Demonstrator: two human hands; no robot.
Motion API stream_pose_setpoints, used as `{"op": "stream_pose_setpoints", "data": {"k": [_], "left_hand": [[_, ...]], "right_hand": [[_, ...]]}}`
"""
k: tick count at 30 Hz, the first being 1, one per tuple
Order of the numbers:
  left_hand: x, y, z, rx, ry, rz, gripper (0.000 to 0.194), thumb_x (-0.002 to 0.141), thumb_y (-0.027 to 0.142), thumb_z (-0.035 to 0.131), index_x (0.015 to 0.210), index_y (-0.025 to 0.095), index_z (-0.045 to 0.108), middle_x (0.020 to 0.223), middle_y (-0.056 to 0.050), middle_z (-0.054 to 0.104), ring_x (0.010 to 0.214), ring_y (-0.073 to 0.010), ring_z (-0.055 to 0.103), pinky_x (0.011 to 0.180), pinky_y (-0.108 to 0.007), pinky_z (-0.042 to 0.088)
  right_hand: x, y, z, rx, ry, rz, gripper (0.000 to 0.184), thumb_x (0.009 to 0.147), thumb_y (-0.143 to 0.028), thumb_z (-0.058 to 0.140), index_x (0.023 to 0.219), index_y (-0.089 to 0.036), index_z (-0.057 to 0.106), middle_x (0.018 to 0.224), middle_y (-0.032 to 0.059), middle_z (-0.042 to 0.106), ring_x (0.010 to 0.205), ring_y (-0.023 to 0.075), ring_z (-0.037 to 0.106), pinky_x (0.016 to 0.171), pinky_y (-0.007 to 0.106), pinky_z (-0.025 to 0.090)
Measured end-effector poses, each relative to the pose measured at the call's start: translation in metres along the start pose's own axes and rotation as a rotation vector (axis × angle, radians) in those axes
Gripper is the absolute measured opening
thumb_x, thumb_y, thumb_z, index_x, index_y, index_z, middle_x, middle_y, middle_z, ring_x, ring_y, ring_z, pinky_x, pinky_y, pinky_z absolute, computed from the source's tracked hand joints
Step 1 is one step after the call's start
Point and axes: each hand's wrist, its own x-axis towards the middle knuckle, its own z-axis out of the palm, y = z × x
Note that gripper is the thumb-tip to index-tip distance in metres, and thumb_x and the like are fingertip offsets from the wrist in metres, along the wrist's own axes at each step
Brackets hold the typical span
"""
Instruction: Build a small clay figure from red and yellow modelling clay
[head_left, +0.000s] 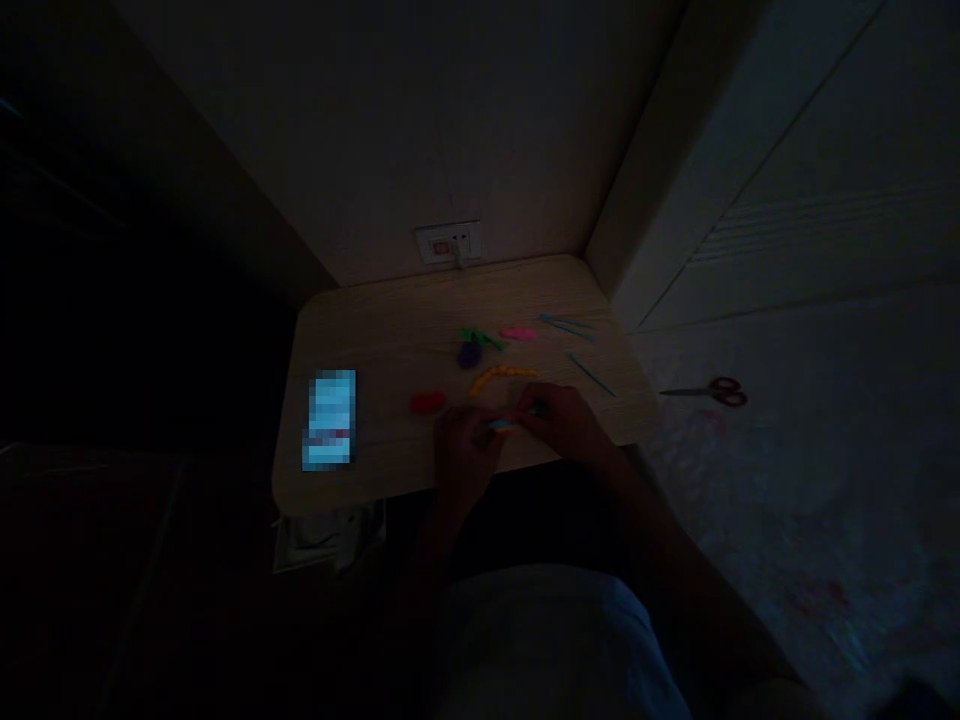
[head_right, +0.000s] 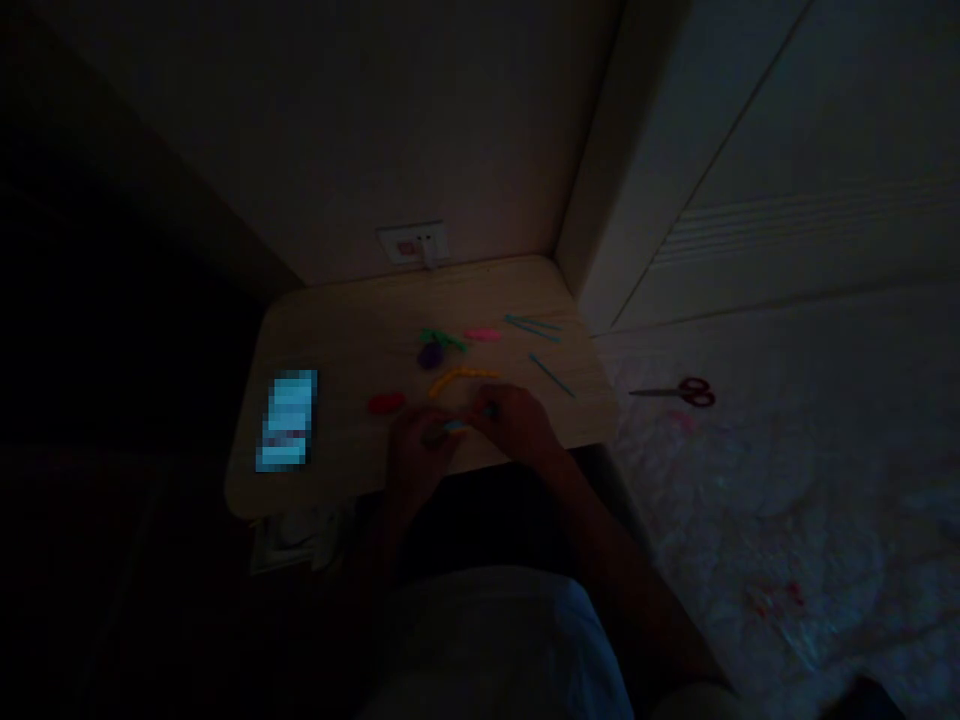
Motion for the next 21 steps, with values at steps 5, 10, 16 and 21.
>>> {"op": "stream_pose_setpoints", "data": {"k": [5, 10, 16, 21], "left_hand": [[0.0, 0.0, 0.0, -0.001, -0.018, 0.0, 0.021, 0.076, 0.014, 0.084, 0.092, 0.024, 0.074, 0.095, -0.002, 0.075, 0.099, -0.0265, 0.067, 0.099, -0.046, 0.05], [-0.001, -0.001, 0.001, 0.023, -0.006, -0.021, 0.023, 0.075, 0.014, 0.084, 0.093, 0.023, 0.073, 0.098, -0.003, 0.075, 0.102, -0.0275, 0.067, 0.1, -0.047, 0.05], [-0.002, 0.002, 0.001, 0.039, 0.002, 0.042, 0.021, 0.079, 0.018, 0.082, 0.095, 0.025, 0.072, 0.099, -0.002, 0.076, 0.101, -0.0263, 0.067, 0.102, -0.046, 0.048], [-0.004, 0.004, 0.0, 0.065, 0.011, 0.089, 0.021, 0.08, 0.02, 0.081, 0.097, 0.025, 0.071, 0.1, -0.003, 0.076, 0.101, -0.0267, 0.066, 0.1, -0.045, 0.048]], "right_hand": [[-0.001, -0.005, 0.001, -0.068, 0.03, 0.03, 0.012, 0.091, -0.031, 0.072, 0.088, -0.019, 0.075, 0.088, 0.0059, 0.078, 0.08, 0.0207, 0.069, 0.069, 0.028, 0.04], [-0.001, -0.005, -0.004, 0.043, 0.034, 0.02, 0.018, 0.093, -0.034, 0.069, 0.084, -0.02, 0.073, 0.084, 0.0046, 0.077, 0.078, 0.0197, 0.068, 0.07, 0.028, 0.042], [-0.016, 0.001, -0.011, 0.05, 0.19, 0.087, 0.024, 0.099, -0.033, 0.052, 0.093, -0.019, 0.07, 0.083, 0.0065, 0.075, 0.074, 0.0205, 0.066, 0.068, 0.03, 0.043], [-0.043, -0.007, -0.001, 0.023, 0.24, 0.118, 0.032, 0.099, -0.021, 0.043, 0.116, -0.016, 0.07, 0.104, 0.0132, 0.079, 0.089, 0.0251, 0.073, 0.082, 0.036, 0.052]]}}
